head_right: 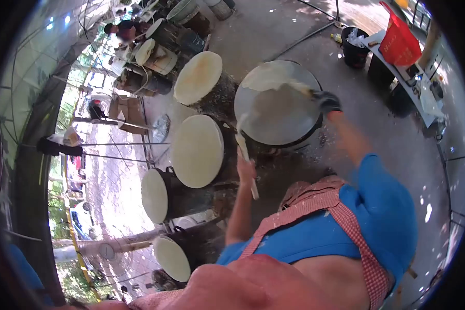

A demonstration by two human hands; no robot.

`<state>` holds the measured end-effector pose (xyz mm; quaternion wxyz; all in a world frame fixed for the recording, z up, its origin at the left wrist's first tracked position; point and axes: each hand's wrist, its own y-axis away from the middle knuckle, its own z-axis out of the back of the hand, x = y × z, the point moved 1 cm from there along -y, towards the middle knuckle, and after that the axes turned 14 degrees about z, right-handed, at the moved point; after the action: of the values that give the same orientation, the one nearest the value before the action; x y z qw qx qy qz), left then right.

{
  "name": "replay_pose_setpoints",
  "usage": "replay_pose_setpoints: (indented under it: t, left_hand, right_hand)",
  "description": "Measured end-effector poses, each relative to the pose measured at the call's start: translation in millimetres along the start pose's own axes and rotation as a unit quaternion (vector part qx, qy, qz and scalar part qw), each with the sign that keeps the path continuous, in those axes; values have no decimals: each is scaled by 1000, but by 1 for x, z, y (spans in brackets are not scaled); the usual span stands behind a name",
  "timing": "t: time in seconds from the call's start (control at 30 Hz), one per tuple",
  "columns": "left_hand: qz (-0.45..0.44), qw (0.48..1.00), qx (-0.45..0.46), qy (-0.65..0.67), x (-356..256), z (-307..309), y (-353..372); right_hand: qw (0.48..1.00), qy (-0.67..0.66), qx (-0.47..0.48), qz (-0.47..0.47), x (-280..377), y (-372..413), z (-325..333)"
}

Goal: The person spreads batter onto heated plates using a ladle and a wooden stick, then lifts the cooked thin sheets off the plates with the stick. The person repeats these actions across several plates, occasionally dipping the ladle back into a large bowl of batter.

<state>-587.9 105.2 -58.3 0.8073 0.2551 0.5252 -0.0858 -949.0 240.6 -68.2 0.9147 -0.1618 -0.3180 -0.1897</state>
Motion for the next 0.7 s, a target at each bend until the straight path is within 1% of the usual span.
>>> replay_pose_setpoints:
  t: [0.03, 0.07, 0.1, 0.17, 0.2, 0.23, 0.27, 0.3, 0.33, 0.37, 0.4, 0.43, 0.47, 0.5, 0.53, 0.6, 0.63, 0.67, 0.7]
  left_hand:
    - [-9, 1000, -14, -26, 10, 7, 19]
    - [76, 997, 17, 3, 13, 9, 33]
    - [76, 997, 25, -5, 21, 13, 37]
    - [87, 996, 31, 15, 33, 15, 42]
    - [94, 995, 34, 22, 37, 16, 46]
    - [103, 993, 46, 23, 33, 18, 46]
    - [112, 992, 55, 25, 31, 20, 45]
    - [114, 992, 48, -7, 32, 22, 44]
    - [114, 992, 43, -15, 33, 30, 47]
    - [109, 993, 33, -37, 28, 30, 48]
    - [103, 993, 27, -52, 23, 24, 45]
    - [123, 990, 24, -58, 26, 23, 44]
    - [122, 991, 24, -59, 25, 23, 47]
    - [125, 990, 19, -64, 23, 22, 46]
    - [129, 989, 12, -67, 21, 19, 47]
    - [126, 989, 3, -71, 33, 15, 38]
    - [128, 988, -4, -82, 39, 17, 37]
    - [124, 989, -14, -86, 40, 19, 40]
    - [49, 991, -47, -118, 36, 16, 42]
  right_hand:
    - [1000, -2, -10, -2, 5, 1, -10]
    - [998, 46, -3, -32, 6, 10, -30]
    - [994, 93, 6, -62, 6, 18, -51]
    - [994, 64, -59, -66, 21, 15, -104]
    - [995, 57, -61, -53, 27, 10, -111]
    - [997, 63, -39, -23, 32, 4, -102]
    - [997, 70, 0, 24, 34, 2, -78]
    - [996, 70, 42, 45, 43, 2, -47]
    - [994, 68, 79, 44, 48, 8, -19]
    - [988, 89, 120, 44, 47, 16, -6]
    - [976, 133, 165, 49, 54, 19, -4]
    - [932, 265, 227, 101, 52, 26, -1]
    - [988, 72, 139, 4, 32, 25, -45]
    - [994, -25, 95, -43, 15, 24, -67]
    - [988, -121, 42, -84, -3, 24, -89]
    - [986, -159, -22, 46, -9, 28, -88]
    - [957, -261, 45, -114, 10, 31, -40]
    - [889, -355, 112, -268, 33, 32, 8]
    - [890, -360, 111, -256, 13, 16, 5]
